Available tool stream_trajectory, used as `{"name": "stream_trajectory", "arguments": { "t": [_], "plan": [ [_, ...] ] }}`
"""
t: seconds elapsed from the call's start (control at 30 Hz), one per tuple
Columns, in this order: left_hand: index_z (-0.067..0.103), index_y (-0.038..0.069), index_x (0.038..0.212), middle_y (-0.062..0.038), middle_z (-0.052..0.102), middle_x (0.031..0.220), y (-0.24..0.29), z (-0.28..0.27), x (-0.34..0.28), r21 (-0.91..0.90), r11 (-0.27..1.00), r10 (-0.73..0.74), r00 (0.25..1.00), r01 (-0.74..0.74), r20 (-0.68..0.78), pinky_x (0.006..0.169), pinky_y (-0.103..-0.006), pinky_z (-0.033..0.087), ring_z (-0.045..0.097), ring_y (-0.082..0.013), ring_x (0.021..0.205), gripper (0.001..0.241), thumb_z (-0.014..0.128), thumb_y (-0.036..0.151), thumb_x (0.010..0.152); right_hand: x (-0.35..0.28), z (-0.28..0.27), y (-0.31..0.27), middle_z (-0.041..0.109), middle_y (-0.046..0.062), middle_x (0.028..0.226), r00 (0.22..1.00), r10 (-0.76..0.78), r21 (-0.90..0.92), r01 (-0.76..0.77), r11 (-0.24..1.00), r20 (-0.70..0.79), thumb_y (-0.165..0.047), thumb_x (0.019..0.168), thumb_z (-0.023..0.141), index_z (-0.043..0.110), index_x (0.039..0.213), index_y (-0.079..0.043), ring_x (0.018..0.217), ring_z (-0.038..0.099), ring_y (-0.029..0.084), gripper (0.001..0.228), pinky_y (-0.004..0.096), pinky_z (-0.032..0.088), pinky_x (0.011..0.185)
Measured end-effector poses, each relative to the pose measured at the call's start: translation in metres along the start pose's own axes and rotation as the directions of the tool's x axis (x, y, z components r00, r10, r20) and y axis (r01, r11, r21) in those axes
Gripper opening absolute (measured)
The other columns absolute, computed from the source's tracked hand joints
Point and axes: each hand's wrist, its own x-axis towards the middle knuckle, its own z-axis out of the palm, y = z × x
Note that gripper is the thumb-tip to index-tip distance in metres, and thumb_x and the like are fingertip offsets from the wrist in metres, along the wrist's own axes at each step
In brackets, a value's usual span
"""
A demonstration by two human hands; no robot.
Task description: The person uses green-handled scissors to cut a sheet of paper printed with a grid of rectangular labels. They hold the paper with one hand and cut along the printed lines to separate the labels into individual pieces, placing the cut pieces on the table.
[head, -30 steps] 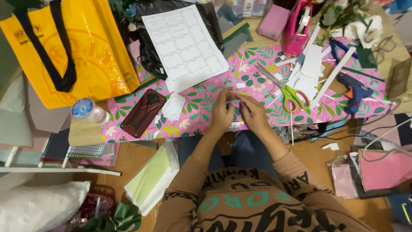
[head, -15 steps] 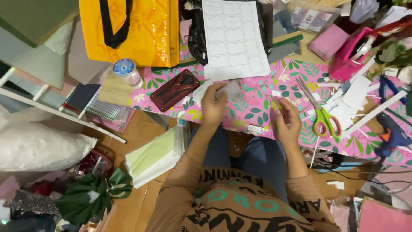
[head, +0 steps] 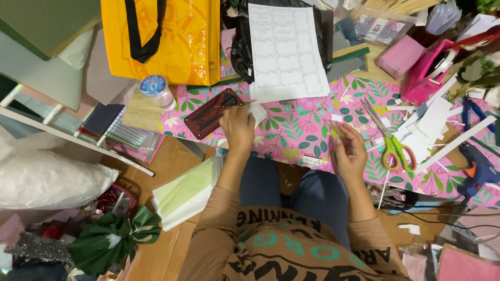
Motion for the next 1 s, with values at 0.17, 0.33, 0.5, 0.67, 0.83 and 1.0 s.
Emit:
{"name": "stream_trajectory", "arguments": {
  "t": [0.17,0.33,0.5,0.67,0.83,1.0],
  "plan": [
    [0.072,0.019,0.105,-0.003,0.065,0.103,-0.004,0.0,-0.001,0.059,0.996,0.065,0.998,-0.066,0.024,0.089,-0.0439,0.034,0.056,-0.0243,0.102,0.031,0.075,0.034,0.078,0.001,0.0,-0.005,0.059,0.024,0.131,1.0,-0.004,-0.014,0.004,1.0,0.003,0.009,0.097,0.065,0.065,0.129,0.007,0.127,0.059,0.037,0.031,0.045,0.046,0.107],
    [0.069,0.015,0.114,-0.008,0.068,0.108,0.003,-0.008,0.003,0.041,0.99,0.13,0.983,-0.136,0.133,0.095,-0.0486,0.03,0.056,-0.0276,0.103,0.057,0.082,0.046,0.068,0.0,0.0,0.0,0.06,0.023,0.13,1.0,0.001,-0.022,-0.001,1.0,-0.014,0.008,0.097,0.067,0.067,0.127,0.005,0.126,0.059,0.038,0.031,0.045,0.046,0.108],
    [0.063,0.008,0.124,-0.015,0.068,0.105,0.012,-0.019,0.011,0.02,0.991,0.13,0.973,-0.136,0.191,0.1,-0.0536,0.028,0.058,-0.0326,0.104,0.058,0.082,0.034,0.076,-0.001,0.0,0.004,0.06,0.023,0.13,1.0,0.009,-0.019,-0.01,1.0,-0.021,0.007,0.096,0.067,0.068,0.126,0.005,0.127,0.059,0.038,0.03,0.046,0.046,0.108],
    [0.063,0.008,0.125,-0.014,0.068,0.105,0.01,-0.006,0.009,0.033,0.996,0.068,0.974,-0.077,0.217,0.1,-0.0561,0.026,0.057,-0.0323,0.103,0.06,0.081,0.038,0.077,-0.001,-0.001,0.004,0.061,0.024,0.129,1.0,0.011,-0.019,-0.011,1.0,-0.021,0.005,0.096,0.067,0.068,0.125,0.004,0.126,0.059,0.04,0.029,0.048,0.045,0.109],
    [0.063,0.007,0.128,-0.015,0.066,0.109,0.022,-0.011,0.013,0.024,0.999,0.04,0.976,-0.046,0.214,0.1,-0.0568,0.026,0.054,-0.0333,0.106,0.063,0.083,0.035,0.075,-0.002,-0.001,0.011,0.063,0.023,0.128,0.999,0.02,-0.028,-0.021,0.999,-0.039,0.004,0.094,0.069,0.07,0.123,0.002,0.126,0.06,0.039,0.029,0.047,0.045,0.109],
    [0.064,0.012,0.118,-0.008,0.064,0.106,0.036,0.001,0.038,0.013,1.0,-0.021,0.988,0.02,0.152,0.098,-0.0519,0.028,0.054,-0.0278,0.103,0.048,0.078,0.043,0.084,-0.001,-0.001,0.008,0.063,0.023,0.129,0.999,0.023,-0.019,-0.023,1.0,-0.04,0.003,0.094,0.069,0.071,0.124,0.001,0.125,0.061,0.039,0.029,0.047,0.045,0.107]
  ]
}}
